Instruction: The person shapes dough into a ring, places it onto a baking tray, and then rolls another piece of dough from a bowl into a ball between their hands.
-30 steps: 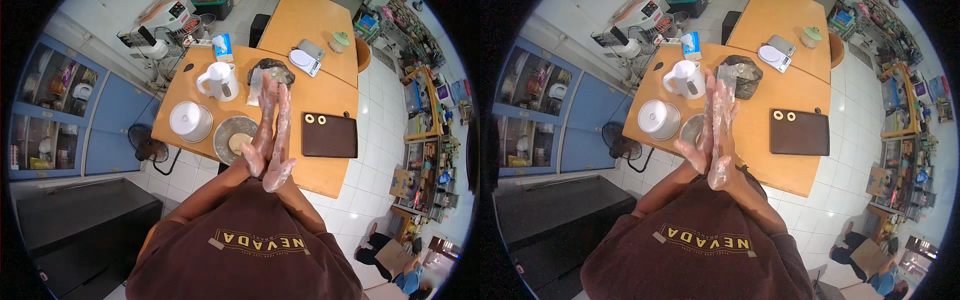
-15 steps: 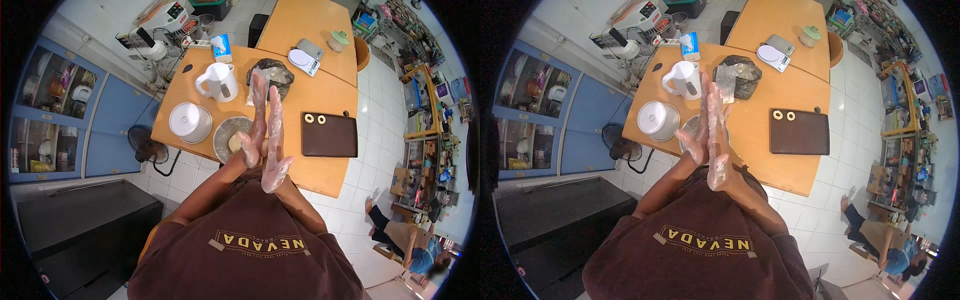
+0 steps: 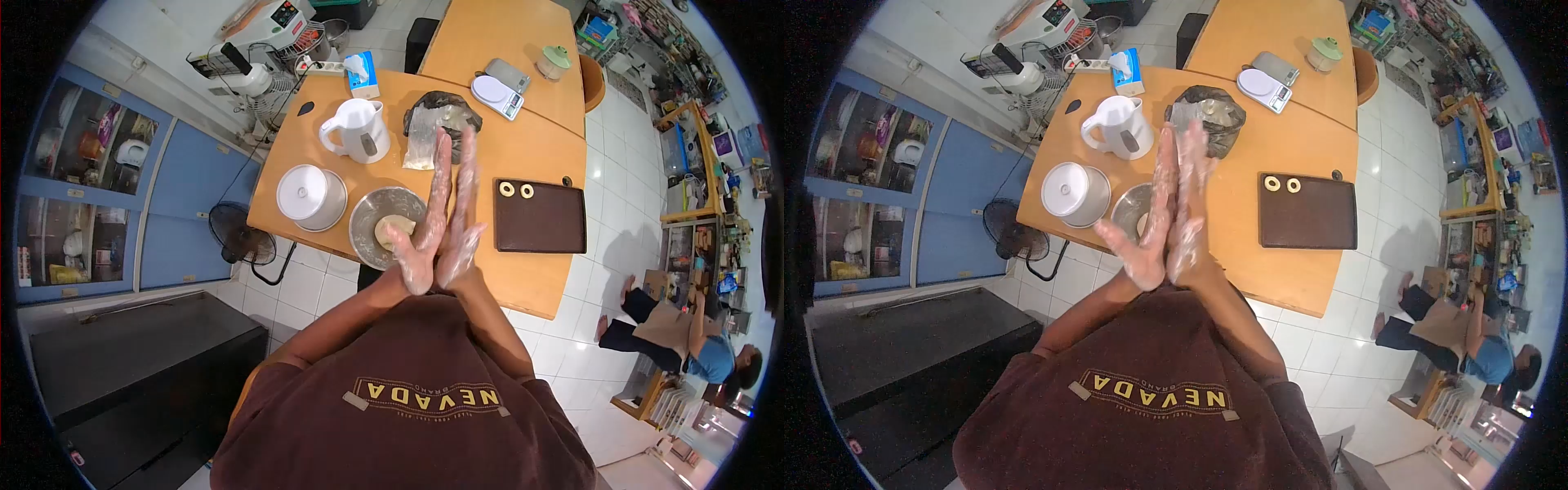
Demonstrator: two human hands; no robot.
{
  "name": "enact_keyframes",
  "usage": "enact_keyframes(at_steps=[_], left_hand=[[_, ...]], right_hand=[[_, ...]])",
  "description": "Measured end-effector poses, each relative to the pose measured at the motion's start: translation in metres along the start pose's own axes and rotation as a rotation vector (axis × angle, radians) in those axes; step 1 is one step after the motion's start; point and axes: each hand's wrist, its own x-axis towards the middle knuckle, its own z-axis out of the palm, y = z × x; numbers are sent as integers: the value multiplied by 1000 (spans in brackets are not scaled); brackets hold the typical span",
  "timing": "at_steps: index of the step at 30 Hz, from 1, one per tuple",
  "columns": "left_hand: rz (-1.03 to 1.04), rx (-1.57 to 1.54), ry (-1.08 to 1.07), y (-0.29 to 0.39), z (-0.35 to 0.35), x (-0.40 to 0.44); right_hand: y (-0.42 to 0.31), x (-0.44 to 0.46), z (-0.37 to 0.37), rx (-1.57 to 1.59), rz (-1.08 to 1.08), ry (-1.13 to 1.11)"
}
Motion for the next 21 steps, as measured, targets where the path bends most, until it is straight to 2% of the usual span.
enact_keyframes(at_steps=[2,5,8,11,15,16,20,21], left_hand=[[22,-50,41,12,3,5],[-135,-274,199,8,4,12],[-180,-245,252,-13,-1,11],[-134,-36,109,-32,-7,-1],[-106,-114,109,-22,2,1],[-68,-258,120,-24,2,5],[-211,-481,251,-4,-7,9],[-225,-450,263,-7,-8,10]], right_hand=[[4,2,-5,-33,73,18],[5,-6,-3,-66,110,-35],[-6,-12,6,-47,89,-76],[-6,-4,2,-81,26,-51],[-3,0,-4,-123,100,-18],[1,-3,-5,-164,88,-37],[-2,-19,0,-158,184,-162],[-3,-19,1,-128,171,-145]])
